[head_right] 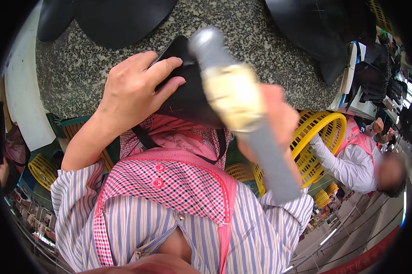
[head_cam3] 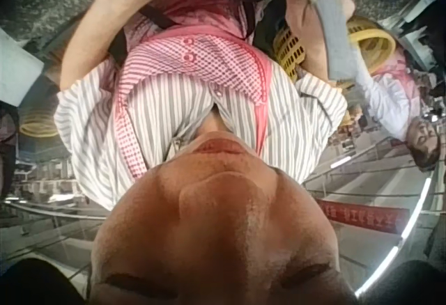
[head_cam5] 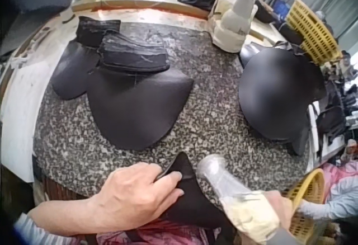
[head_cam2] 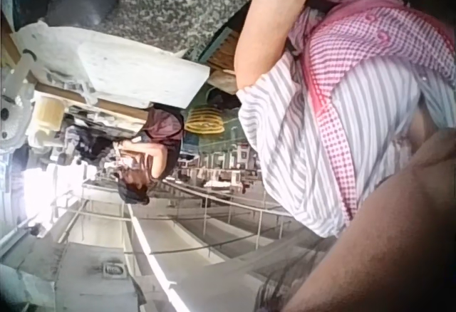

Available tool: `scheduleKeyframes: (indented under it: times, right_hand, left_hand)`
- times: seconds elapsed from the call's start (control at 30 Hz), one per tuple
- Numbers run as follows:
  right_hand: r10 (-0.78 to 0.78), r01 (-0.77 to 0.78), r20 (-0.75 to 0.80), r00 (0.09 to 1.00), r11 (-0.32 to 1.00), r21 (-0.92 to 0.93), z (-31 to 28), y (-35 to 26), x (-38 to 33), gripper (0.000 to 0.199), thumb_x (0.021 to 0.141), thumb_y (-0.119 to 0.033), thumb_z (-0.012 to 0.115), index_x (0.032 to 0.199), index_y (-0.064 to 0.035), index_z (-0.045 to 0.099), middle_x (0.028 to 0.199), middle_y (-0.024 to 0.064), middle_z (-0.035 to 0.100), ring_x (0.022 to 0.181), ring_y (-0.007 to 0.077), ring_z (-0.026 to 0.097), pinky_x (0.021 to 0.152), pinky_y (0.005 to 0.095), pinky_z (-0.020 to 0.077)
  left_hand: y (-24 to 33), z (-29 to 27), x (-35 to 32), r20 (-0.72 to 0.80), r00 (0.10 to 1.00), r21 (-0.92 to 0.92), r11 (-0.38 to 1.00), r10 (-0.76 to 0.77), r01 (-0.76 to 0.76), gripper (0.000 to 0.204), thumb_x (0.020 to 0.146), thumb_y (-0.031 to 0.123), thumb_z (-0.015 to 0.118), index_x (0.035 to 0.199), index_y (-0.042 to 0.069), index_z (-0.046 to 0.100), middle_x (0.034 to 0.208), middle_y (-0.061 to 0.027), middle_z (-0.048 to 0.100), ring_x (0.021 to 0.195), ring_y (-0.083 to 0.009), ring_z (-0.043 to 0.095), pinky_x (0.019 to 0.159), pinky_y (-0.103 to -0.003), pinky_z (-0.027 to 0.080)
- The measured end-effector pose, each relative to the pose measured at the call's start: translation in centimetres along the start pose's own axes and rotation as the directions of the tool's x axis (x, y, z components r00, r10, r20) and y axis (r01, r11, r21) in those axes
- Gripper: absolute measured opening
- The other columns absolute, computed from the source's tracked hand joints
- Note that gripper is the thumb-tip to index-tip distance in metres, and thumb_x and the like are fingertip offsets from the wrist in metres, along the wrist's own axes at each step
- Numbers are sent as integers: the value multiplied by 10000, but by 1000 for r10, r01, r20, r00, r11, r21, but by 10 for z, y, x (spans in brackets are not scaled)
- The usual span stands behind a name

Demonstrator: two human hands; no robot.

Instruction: The person folds the edges of leather components and hammers the seams flat using a hammer.

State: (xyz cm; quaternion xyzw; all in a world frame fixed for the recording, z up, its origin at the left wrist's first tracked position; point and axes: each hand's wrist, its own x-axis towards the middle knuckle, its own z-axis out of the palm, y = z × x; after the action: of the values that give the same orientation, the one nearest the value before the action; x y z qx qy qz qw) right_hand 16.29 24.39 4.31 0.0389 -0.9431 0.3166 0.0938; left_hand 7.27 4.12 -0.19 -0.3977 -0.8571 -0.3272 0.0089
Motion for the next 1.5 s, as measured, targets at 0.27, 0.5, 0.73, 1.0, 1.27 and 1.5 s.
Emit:
scheduleKeyframes:
  times: [0.27, 0.5, 0.73, 1.0, 1.27, 1.5]
  right_hand:
    - [153, -132, 391, 908, 988, -80, -3, -10, -16, 230, 718, -97, 687, 856, -53, 508, 627, 114, 562, 558, 286, 611, 495, 341, 472]
    - [209, -212, 367, 907, 977, -32, 4, -11, -20, 233, 720, -106, 693, 856, -57, 511, 622, 110, 565, 571, 287, 606, 510, 340, 472]
    - [284, -426, 419, 862, 855, 296, -4, -15, -33, 337, 740, 36, 618, 1070, -6, 565, 904, 111, 613, 763, 203, 623, 685, 263, 470]
    - [176, -169, -52, 983, 978, 124, -5, -17, -9, 175, 858, -69, 564, 1020, -7, 585, 866, 153, 605, 785, 224, 619, 714, 273, 473]
    - [133, -138, 86, 987, 989, 50, -3, -21, 7, 117, 826, -42, 573, 939, -22, 551, 704, 117, 577, 595, 220, 600, 541, 275, 451]
    - [146, -151, 457, 877, 988, -26, 1, -19, -15, 94, 819, -75, 593, 845, -13, 526, 622, 122, 509, 524, 272, 573, 489, 304, 412]
  left_hand:
    - [-4, -4, -2, 42, 997, -69, 996, 57, -54, 242, 680, 94, 696, 908, 66, 620, 726, -81, 523, 660, -245, 557, 567, -337, 469]
    - [-17, -16, -30, -28, 917, 28, 917, 398, -397, 188, 622, 53, 677, 803, 26, 636, 927, -153, 603, 774, -266, 596, 605, -341, 510]
    - [-10, -1, -36, -62, 928, 108, 927, 367, -359, 261, 562, 70, 639, 813, -3, 656, 869, -132, 584, 734, -240, 583, 561, -313, 507]
    - [-13, -1, -17, -117, 992, -99, 993, 48, -60, 160, 659, 76, 662, 816, 56, 637, 697, -70, 508, 684, -234, 544, 594, -336, 475]
    - [-16, -5, -14, -49, 999, -113, 993, 10, -15, 192, 646, 59, 698, 831, 97, 666, 680, -67, 523, 616, -232, 555, 521, -333, 452]
    - [-33, -8, -21, -71, 960, -138, 950, 272, -280, 253, 586, 65, 649, 838, 49, 660, 833, -115, 575, 668, -245, 572, 543, -317, 489]
